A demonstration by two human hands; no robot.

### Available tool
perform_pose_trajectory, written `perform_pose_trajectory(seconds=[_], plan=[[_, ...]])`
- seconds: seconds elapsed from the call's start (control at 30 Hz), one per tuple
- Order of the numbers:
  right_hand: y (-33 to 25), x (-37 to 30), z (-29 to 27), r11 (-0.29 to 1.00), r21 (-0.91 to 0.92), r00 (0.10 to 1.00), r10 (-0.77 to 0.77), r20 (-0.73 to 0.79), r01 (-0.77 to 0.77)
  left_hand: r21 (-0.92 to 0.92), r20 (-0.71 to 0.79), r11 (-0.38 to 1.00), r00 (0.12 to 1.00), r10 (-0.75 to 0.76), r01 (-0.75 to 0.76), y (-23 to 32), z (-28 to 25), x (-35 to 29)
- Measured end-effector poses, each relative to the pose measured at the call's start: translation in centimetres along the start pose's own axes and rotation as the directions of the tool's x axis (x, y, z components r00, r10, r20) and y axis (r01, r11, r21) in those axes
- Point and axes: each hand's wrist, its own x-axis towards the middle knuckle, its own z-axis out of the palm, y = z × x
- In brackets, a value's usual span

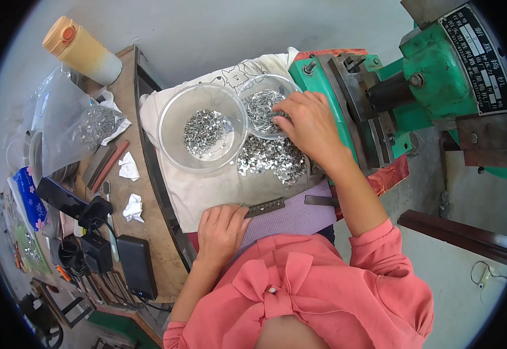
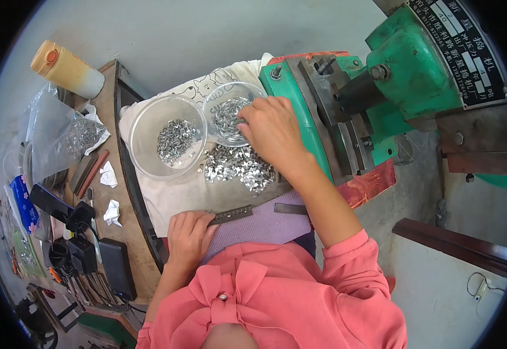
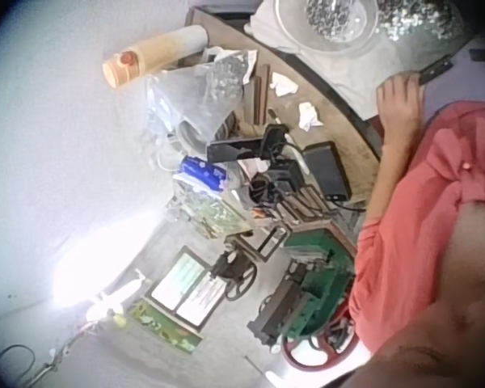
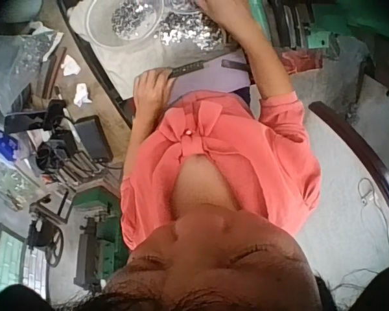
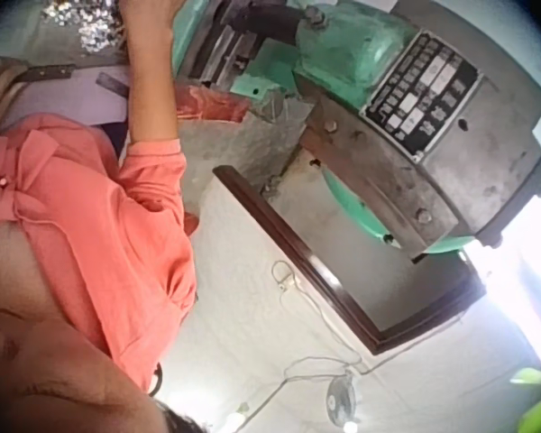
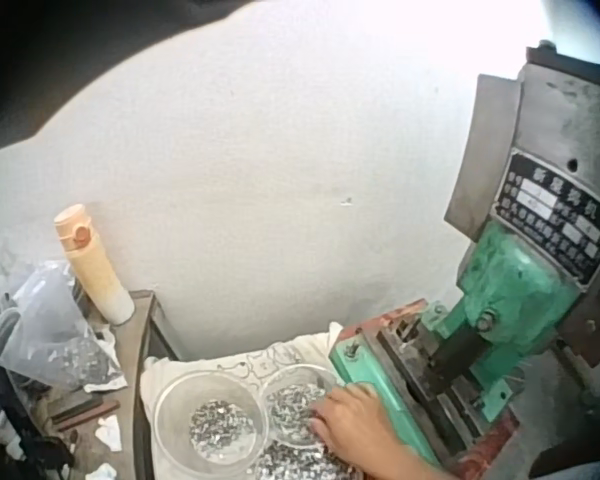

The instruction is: The person picks small metal components from a container and places them into a metal tray. They then use a green manual press machine to process the parts, operating the lever to apply pressure. The person repeats this cycle of picking, placing, and pressing throughout the video.

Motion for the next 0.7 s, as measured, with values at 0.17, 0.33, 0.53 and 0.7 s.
perform_pose_trajectory(seconds=[0.17,0.33,0.53,0.7], plan=[[0.1,1.5,1.0,0.999,-0.047,0.992,0.033,0.119,-0.027,-0.051,0.029,0.997,0.998,-0.051,0.052,-0.2,-0.2,0.3],[-0.3,2.5,0.9,0.995,-0.083,0.954,0.074,0.292,-0.052,-0.159,0.01,0.984,0.997,-0.074,0.074,-0.1,0.3,0.8],[-0.4,2.0,1.8,0.998,0.054,0.986,0.026,0.167,-0.036,-0.172,0.017,0.983,0.998,-0.06,0.062,0.1,1.2,1.2],[-0.9,2.5,1.6,0.999,0.013,0.97,0.039,0.242,-0.043,-0.17,0.018,0.983,0.998,-0.063,0.066,0.0,1.4,1.3]])
